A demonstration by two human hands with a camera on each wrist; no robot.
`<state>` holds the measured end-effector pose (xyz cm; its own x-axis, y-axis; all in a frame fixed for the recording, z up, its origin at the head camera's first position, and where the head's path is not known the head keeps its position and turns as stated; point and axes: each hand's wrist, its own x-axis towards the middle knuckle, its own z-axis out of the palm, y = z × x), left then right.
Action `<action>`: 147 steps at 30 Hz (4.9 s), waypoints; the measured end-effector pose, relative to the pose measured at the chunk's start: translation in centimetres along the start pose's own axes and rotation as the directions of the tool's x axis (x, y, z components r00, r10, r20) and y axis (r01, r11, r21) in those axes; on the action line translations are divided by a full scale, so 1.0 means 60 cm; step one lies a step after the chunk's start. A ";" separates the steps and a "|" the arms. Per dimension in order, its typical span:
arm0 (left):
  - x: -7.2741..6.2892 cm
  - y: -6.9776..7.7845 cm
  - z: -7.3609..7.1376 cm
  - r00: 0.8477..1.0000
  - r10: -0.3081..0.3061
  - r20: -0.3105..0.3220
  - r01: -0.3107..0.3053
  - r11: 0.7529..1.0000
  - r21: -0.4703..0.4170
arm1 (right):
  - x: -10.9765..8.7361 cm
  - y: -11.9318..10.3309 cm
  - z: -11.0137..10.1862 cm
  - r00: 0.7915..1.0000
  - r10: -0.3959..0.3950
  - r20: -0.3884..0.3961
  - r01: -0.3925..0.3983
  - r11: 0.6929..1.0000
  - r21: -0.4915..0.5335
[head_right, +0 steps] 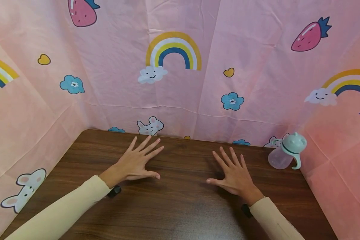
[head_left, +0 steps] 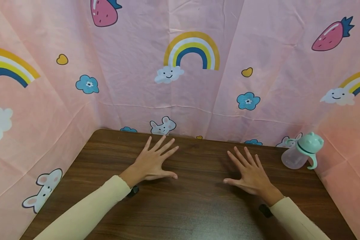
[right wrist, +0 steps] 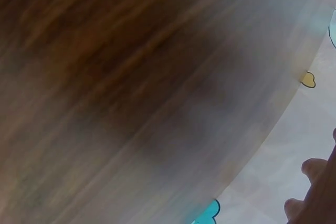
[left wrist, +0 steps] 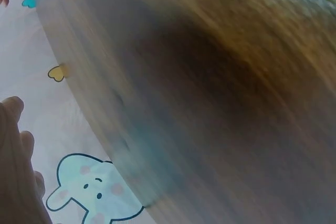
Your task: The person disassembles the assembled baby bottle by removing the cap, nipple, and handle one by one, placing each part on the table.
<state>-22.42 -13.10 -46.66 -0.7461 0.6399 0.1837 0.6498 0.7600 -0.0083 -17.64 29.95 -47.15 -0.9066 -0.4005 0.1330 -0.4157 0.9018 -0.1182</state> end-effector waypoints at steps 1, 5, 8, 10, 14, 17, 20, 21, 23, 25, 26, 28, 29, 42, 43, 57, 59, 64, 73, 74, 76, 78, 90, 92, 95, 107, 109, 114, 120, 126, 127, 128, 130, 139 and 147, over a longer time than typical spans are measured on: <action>-0.001 -0.001 0.000 1.000 -0.003 0.003 0.003 1.000 0.007 | -0.001 0.001 -0.001 1.000 0.001 -0.001 -0.001 1.000 0.000; -0.004 -0.005 0.003 1.000 -0.009 0.005 0.009 1.000 0.025 | -0.004 0.005 -0.003 1.000 0.011 0.004 -0.011 1.000 0.001; -0.006 -0.008 0.003 1.000 -0.013 0.002 0.013 1.000 0.011 | -0.006 0.009 -0.004 1.000 0.020 0.012 -0.020 1.000 0.002; -0.008 -0.008 -0.001 1.000 -0.017 0.006 0.017 1.000 -0.006 | -0.008 0.011 -0.004 1.000 0.022 0.013 -0.022 1.000 0.003; -0.010 -0.010 -0.003 1.000 -0.028 0.014 0.028 0.999 -0.017 | -0.009 0.014 -0.003 1.000 0.026 0.011 -0.026 1.000 0.003; -0.010 -0.011 -0.004 0.999 -0.030 0.013 0.030 1.000 -0.006 | -0.010 0.016 -0.003 0.999 0.032 0.009 -0.032 0.999 0.008; -0.009 -0.011 -0.006 0.999 -0.036 0.022 0.036 0.999 0.008 | -0.009 0.017 -0.005 0.999 0.040 0.013 -0.041 0.999 0.017; -0.009 -0.011 -0.006 0.999 -0.039 0.026 0.039 0.999 0.011 | -0.009 0.017 -0.006 0.999 0.042 0.013 -0.042 0.999 0.017; -0.008 -0.010 -0.007 0.998 -0.044 0.036 0.044 0.999 0.010 | -0.008 0.017 -0.007 0.999 0.045 0.014 -0.045 0.999 0.018; -0.007 -0.009 -0.008 0.998 -0.048 0.039 0.047 0.999 0.012 | -0.008 0.018 -0.008 0.999 0.049 0.015 -0.049 0.999 0.014; -0.006 -0.009 -0.008 0.998 -0.048 0.038 0.048 0.999 0.011 | -0.008 0.018 -0.008 0.999 0.050 0.015 -0.050 0.999 0.013; -0.005 -0.008 -0.008 0.998 -0.049 0.035 0.049 0.999 0.001 | -0.007 0.018 -0.008 0.998 0.055 0.018 -0.055 0.998 0.014; -0.005 -0.009 -0.006 0.998 -0.049 0.030 0.049 0.999 0.001 | -0.007 0.019 -0.007 0.998 0.058 0.020 -0.059 0.998 0.018; 0.005 -0.003 0.000 0.997 -0.071 0.020 0.071 0.997 -0.024 | -0.004 0.022 -0.013 0.994 0.112 0.004 -0.112 0.989 0.096; 0.006 -0.002 -0.001 0.997 -0.075 0.023 0.076 0.997 -0.033 | -0.004 0.022 -0.013 0.993 0.115 0.004 -0.115 0.988 0.102; 0.028 0.011 -0.002 0.990 -0.130 0.047 0.138 0.937 -0.322 | 0.001 0.024 -0.015 0.986 0.168 -0.009 -0.161 0.958 0.236; 0.032 0.012 0.000 0.990 -0.133 0.048 0.141 0.912 -0.386 | 0.001 0.028 -0.015 0.984 0.176 -0.013 -0.166 0.947 0.274; 0.042 0.017 -0.002 0.985 -0.153 0.081 0.170 0.760 -0.627 | -0.001 0.039 -0.015 0.982 0.189 -0.017 -0.164 0.893 0.419; 0.067 0.042 -0.002 0.978 -0.182 0.100 0.174 0.456 -0.873 | -0.017 0.047 -0.027 0.963 0.268 0.031 -0.213 0.687 0.695; 0.069 0.044 0.000 0.978 -0.178 0.105 0.174 0.438 -0.882 | -0.019 0.048 -0.029 0.961 0.277 0.025 -0.209 0.659 0.723; 0.073 0.051 0.003 0.977 -0.178 0.119 0.184 0.418 -0.890 | -0.024 0.049 -0.033 0.952 0.305 0.012 -0.203 0.603 0.771; 0.078 0.058 0.006 0.976 -0.177 0.125 0.188 0.408 -0.894 | -0.030 0.051 -0.036 0.940 0.341 0.003 -0.203 0.551 0.809; 0.113 0.103 0.015 0.981 -0.160 0.105 0.161 0.387 -0.908 | -0.067 0.077 -0.053 0.780 0.614 0.120 -0.311 0.214 0.926; 0.119 0.109 0.014 0.982 -0.159 0.103 0.158 0.388 -0.908 | -0.073 0.083 -0.055 0.756 0.641 0.133 -0.325 0.192 0.926; 0.130 0.118 0.013 0.983 -0.156 0.099 0.154 0.390 -0.908 | -0.083 0.090 -0.060 0.720 0.676 0.157 -0.355 0.165 0.920; 0.168 0.161 0.004 0.989 -0.116 0.094 0.133 0.395 -0.909 | -0.115 0.141 -0.078 0.379 0.904 0.200 -0.475 0.005 0.880; 0.174 0.168 0.003 0.989 -0.111 0.095 0.131 0.389 -0.912 | -0.122 0.152 -0.082 0.355 0.914 0.197 -0.481 -0.002 0.877; 0.192 0.188 0.002 0.992 -0.089 0.087 0.115 0.386 -0.915 | -0.132 0.174 -0.095 0.330 0.923 0.199 -0.477 -0.018 0.879; 0.206 0.211 -0.005 0.994 -0.074 0.085 0.108 0.395 -0.912 | -0.131 0.199 -0.115 0.345 0.917 0.202 -0.444 -0.030 0.895; 0.220 0.230 -0.009 0.993 -0.082 0.086 0.110 0.367 -0.924 | -0.115 0.209 -0.129 0.365 0.913 0.181 -0.436 -0.004 0.900; 0.223 0.233 -0.011 0.993 -0.082 0.084 0.108 0.362 -0.926 | -0.112 0.210 -0.131 0.371 0.911 0.178 -0.440 0.004 0.898; 0.226 0.237 -0.013 0.993 -0.081 0.082 0.105 0.356 -0.928 | -0.109 0.211 -0.133 0.377 0.911 0.169 -0.445 0.017 0.895; 0.232 0.244 -0.017 0.994 -0.077 0.082 0.104 0.351 -0.931 | -0.103 0.212 -0.135 0.390 0.909 0.148 -0.455 0.051 0.889; 0.255 0.279 -0.025 0.996 -0.056 0.072 0.086 0.323 -0.943 | -0.081 0.226 -0.126 0.416 0.909 0.008 -0.537 0.238 0.810; 0.258 0.296 -0.020 0.996 -0.041 0.078 0.087 0.328 -0.941 | -0.079 0.239 -0.108 0.435 0.900 0.007 -0.549 0.259 0.794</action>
<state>-22.26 10.18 -42.81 -0.7813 0.6150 0.1069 0.2848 0.1988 0.9378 -18.82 45.81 -43.08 -0.7695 0.6362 -0.0554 0.3324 0.3250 -0.8854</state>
